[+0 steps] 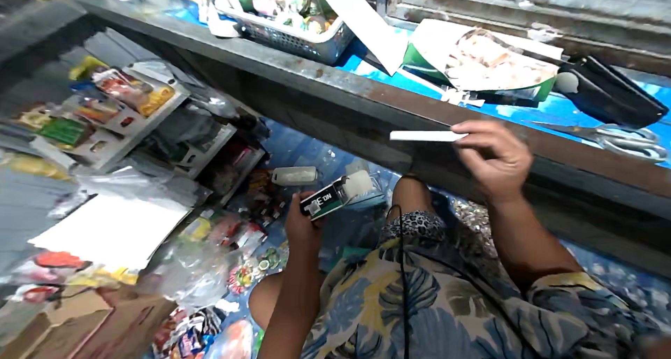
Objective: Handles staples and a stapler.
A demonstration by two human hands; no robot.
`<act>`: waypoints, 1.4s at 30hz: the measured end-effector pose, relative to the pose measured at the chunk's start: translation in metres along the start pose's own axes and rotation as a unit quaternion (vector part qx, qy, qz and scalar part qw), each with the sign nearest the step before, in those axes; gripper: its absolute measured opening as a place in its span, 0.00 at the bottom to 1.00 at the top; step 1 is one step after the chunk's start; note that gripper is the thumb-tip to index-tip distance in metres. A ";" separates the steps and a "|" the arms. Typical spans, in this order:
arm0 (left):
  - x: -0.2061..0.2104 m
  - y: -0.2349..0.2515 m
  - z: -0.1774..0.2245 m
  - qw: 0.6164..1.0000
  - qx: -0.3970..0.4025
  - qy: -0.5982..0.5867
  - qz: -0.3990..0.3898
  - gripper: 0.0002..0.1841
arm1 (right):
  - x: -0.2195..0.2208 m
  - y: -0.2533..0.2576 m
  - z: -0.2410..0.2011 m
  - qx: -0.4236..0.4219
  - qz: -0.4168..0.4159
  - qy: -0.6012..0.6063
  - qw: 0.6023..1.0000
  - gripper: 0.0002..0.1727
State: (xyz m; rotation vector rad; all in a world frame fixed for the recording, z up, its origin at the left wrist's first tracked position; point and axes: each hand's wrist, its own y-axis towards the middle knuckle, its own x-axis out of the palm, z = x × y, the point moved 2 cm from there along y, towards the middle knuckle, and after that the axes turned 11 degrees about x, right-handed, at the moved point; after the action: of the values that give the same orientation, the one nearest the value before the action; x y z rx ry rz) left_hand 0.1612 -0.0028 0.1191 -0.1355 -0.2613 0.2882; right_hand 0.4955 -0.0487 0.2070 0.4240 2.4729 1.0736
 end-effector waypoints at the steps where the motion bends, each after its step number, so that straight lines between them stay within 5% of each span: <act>1: 0.002 0.000 0.000 1.000 -0.010 -0.003 0.002 0.29 | -0.015 0.001 0.001 0.003 0.019 -0.018 1.000 0.04; 20: 0.043 -0.002 -0.004 0.997 -0.052 -0.006 -0.061 0.30 | -0.177 -0.013 0.004 0.115 0.175 -0.257 0.943 0.08; 25: 0.050 -0.006 -0.009 0.994 -0.062 -0.005 -0.086 0.31 | -0.180 -0.026 0.012 0.180 0.141 -0.257 0.939 0.09; 31: 0.050 -0.010 -0.008 0.993 -0.061 0.001 -0.102 0.31 | -0.176 -0.030 0.008 0.256 0.054 -0.412 0.873 0.13; 33: 0.051 -0.013 -0.007 0.993 -0.067 0.004 -0.094 0.30 | -0.165 -0.028 -0.001 0.201 0.057 -0.427 0.880 0.16; 36: 0.048 -0.012 -0.011 0.993 -0.079 -0.006 -0.091 0.30 | -0.105 -0.024 -0.015 0.106 0.014 -0.298 0.949 0.15; 38: 0.046 -0.011 -0.016 0.991 -0.084 -0.003 -0.108 0.30 | -0.045 -0.031 -0.016 0.179 -0.107 -0.130 0.969 0.20; 41: 0.044 -0.011 -0.020 0.990 -0.072 0.014 -0.116 0.29 | 0.046 -0.042 0.001 0.425 -0.317 0.069 0.845 0.55; 42: 0.043 -0.010 -0.021 0.991 -0.060 0.038 -0.110 0.28 | 0.071 -0.044 0.008 0.480 -0.343 0.099 0.801 0.59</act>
State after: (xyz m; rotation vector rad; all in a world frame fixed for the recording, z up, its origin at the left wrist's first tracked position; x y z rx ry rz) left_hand 0.2089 -0.0018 0.1111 -0.2334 -0.2158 0.0490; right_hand 0.4328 -0.0425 0.1524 -0.3541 2.8041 -0.4987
